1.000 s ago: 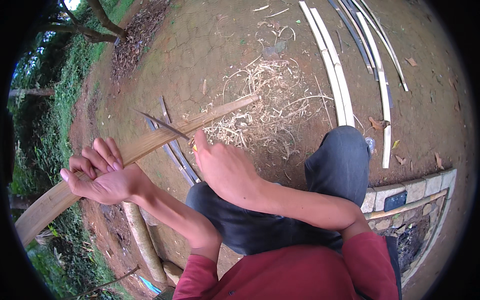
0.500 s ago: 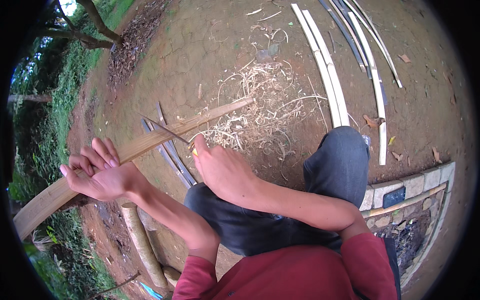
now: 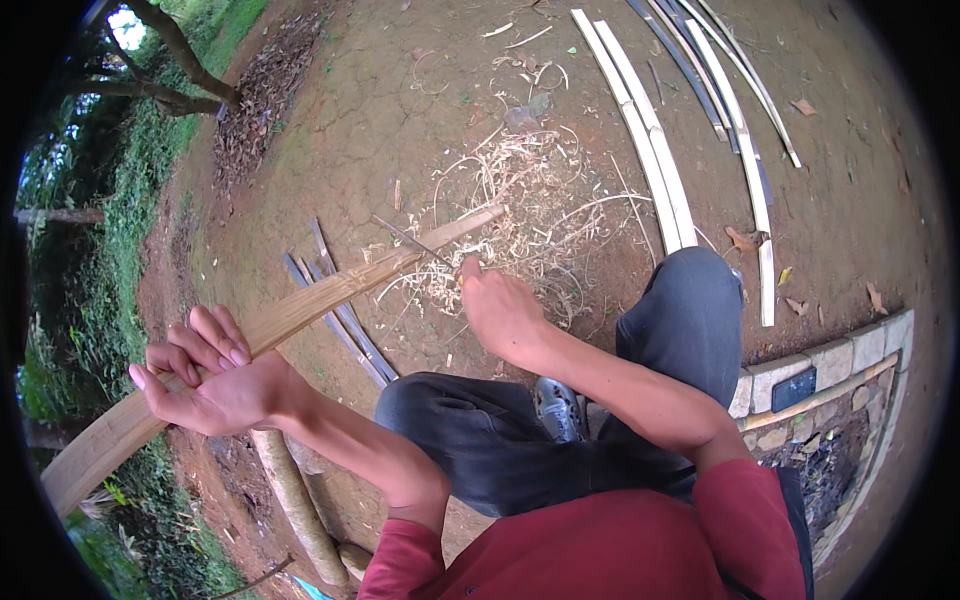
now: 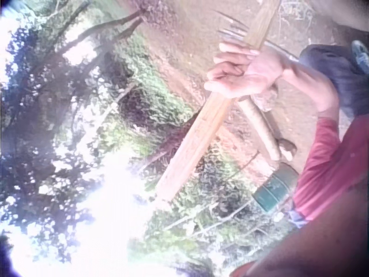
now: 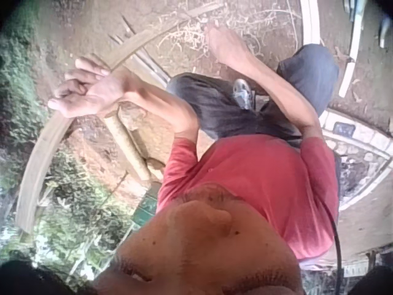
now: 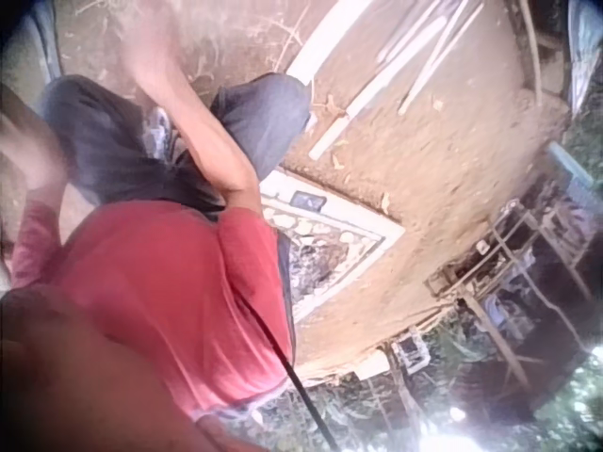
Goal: The person uses a knife to shave thin strips of wood from a long piece of bamboo, holding the wood steady with one hand while scraping the blade down the surface.
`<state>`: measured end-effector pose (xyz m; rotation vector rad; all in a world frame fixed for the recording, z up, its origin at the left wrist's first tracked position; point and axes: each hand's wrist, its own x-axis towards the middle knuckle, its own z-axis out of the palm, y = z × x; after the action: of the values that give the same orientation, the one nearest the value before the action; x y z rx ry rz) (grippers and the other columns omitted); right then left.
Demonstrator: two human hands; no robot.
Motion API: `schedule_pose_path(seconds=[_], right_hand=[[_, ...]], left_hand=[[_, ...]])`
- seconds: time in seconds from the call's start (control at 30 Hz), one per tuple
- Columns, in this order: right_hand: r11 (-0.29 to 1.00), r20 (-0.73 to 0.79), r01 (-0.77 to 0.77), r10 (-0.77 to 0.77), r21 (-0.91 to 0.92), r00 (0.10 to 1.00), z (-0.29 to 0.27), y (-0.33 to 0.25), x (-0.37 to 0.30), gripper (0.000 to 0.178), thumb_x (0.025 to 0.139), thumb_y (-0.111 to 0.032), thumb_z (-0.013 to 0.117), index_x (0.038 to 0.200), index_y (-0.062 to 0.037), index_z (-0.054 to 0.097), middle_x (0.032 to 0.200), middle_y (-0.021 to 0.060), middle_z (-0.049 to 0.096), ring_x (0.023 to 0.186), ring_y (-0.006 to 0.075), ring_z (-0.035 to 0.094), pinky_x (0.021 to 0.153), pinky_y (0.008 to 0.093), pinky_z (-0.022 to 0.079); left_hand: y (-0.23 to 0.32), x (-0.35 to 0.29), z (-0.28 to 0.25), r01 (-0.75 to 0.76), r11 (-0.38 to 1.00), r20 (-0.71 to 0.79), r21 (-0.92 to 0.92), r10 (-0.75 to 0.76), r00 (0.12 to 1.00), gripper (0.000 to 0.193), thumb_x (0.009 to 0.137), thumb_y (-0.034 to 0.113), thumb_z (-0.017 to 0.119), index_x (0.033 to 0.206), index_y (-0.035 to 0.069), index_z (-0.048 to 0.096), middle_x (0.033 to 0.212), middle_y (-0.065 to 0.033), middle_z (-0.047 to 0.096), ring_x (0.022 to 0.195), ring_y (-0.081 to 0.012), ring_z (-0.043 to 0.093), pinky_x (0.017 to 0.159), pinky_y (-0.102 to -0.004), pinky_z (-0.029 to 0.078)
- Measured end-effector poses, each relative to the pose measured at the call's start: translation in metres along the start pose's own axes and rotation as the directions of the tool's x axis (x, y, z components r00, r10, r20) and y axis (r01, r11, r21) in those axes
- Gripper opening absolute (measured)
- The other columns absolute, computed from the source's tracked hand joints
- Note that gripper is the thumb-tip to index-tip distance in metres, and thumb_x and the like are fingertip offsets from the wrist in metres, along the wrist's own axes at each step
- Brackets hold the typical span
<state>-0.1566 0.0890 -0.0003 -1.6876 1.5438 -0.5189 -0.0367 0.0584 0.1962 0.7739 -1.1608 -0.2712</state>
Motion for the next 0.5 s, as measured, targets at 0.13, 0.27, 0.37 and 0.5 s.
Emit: schedule_pose_path(seconds=[0.13, 0.27, 0.37, 0.5], right_hand=[[0.98, -0.073, 0.1, -0.088, 0.174, 0.993, -0.042, -0.037, -0.008, 0.026, 0.095, -0.013, 0.046, 0.103, 0.011, 0.045, 0.061, 0.024, 0.06, 0.061, 0.0418, 0.063, 0.056, 0.049, 0.051], [0.96, -0.024, 0.166, -0.165, 0.226, 0.986, -0.052, -0.056, -0.016, 0.027, 0.096, -0.015, 0.046, 0.105, 0.01, 0.043, 0.058, 0.0226, 0.059, 0.06, 0.0414, 0.062, 0.054, 0.0491, 0.05], [0.945, -0.055, 0.185, -0.177, 0.268, 0.983, -0.039, -0.054, -0.016, 0.027, 0.094, -0.016, 0.05, 0.105, 0.0079, 0.043, 0.055, 0.0225, 0.056, 0.054, 0.0421, 0.059, 0.049, 0.0504, 0.045], [0.959, -0.016, 0.164, -0.165, 0.233, 0.986, -0.038, -0.059, -0.022, 0.026, 0.094, -0.015, 0.049, 0.105, 0.008, 0.043, 0.057, 0.0223, 0.058, 0.057, 0.0416, 0.061, 0.051, 0.0493, 0.048]], left_hand=[[-0.005, 0.009, -0.003, 0.055, 0.985, 0.066, -0.163, -0.044, 0.997, 0.041, 0.095, 0.034, 0.04, 0.061, 0.016, 0.027, 0.046, 0.0034, 0.023, 0.037, -0.0075, 0.02, 0.032, -0.0192, 0.016], [-0.004, 0.006, -0.001, 0.1, 0.969, 0.1, -0.226, -0.079, 0.992, 0.04, 0.095, 0.033, 0.041, 0.062, 0.016, 0.028, 0.046, 0.0031, 0.023, 0.036, -0.0074, 0.019, 0.032, -0.0192, 0.016], [-0.002, 0.004, -0.003, 0.112, 0.966, 0.137, -0.235, -0.081, 0.987, 0.04, 0.096, 0.032, 0.04, 0.062, 0.014, 0.028, 0.046, 0.0005, 0.026, 0.036, -0.0088, 0.021, 0.033, -0.0202, 0.019], [0.002, -0.001, 0.003, 0.105, 0.972, 0.091, -0.209, -0.088, 0.992, 0.037, 0.093, 0.029, 0.039, 0.061, 0.015, 0.027, 0.045, 0.0011, 0.023, 0.036, -0.0084, 0.019, 0.033, -0.0191, 0.017]])
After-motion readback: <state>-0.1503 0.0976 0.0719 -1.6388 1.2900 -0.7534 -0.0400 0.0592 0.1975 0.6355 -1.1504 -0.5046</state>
